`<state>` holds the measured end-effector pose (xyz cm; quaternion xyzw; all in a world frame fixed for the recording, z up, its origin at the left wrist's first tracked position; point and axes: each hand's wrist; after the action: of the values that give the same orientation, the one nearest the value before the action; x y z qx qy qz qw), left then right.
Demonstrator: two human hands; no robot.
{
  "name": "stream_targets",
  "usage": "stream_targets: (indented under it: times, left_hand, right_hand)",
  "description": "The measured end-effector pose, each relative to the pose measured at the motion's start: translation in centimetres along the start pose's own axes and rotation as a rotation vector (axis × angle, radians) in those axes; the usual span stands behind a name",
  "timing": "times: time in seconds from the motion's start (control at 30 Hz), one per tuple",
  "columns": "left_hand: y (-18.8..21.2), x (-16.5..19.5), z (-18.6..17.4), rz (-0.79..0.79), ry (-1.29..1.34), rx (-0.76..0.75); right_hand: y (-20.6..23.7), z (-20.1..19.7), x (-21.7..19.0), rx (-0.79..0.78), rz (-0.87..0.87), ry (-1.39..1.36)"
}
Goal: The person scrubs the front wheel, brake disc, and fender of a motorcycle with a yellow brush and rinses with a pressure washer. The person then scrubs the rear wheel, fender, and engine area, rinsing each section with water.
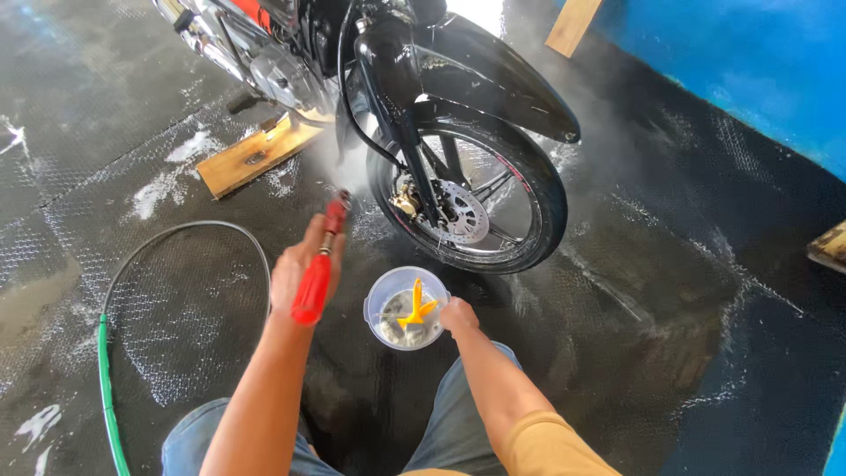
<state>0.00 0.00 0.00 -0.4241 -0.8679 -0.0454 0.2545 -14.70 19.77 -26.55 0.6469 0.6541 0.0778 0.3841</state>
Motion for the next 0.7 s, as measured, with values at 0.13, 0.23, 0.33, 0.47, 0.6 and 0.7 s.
stream_targets:
  times: [0.13,0.23,0.33,0.47,0.6,0.7]
  left_hand:
    - [1.0,-0.6,1.5,0.048,0.037,0.085]
    - [2.4,-1.9,1.5,-0.018,0.071,0.122]
    - [2.5,-1.5,0.8,-0.026,0.028,-0.024]
    - [4.3,1.3,1.8,0.220,0.145,0.116]
    - [4.0,4.4,2.4,0.412,0.253,0.139]
    - [3.5,6.1,2.9,0.514,0.228,0.052]
  right_hand:
    - [0.8,-0.7,-0.2,-0.062,-0.064,-0.110]
    - [1.2,0.1,-0.2,-0.089,-0.066,-0.087]
    - [1.0,0.2,-0.6,-0.039,-0.056,-0.093]
    - [1.4,0.5,-0.1,-0.039,-0.068,-0.096]
    - [2.2,-0.1,0.3,-0.034,-0.044,-0.122]
    - [2.1,-0.2,0.4,-0.062,-0.097,-0.170]
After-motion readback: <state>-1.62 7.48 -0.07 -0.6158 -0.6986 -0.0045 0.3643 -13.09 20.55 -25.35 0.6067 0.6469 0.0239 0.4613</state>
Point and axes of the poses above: each hand's wrist, its own y-axis away from the middle knuckle, its own z-axis out of the palm, x = y × z
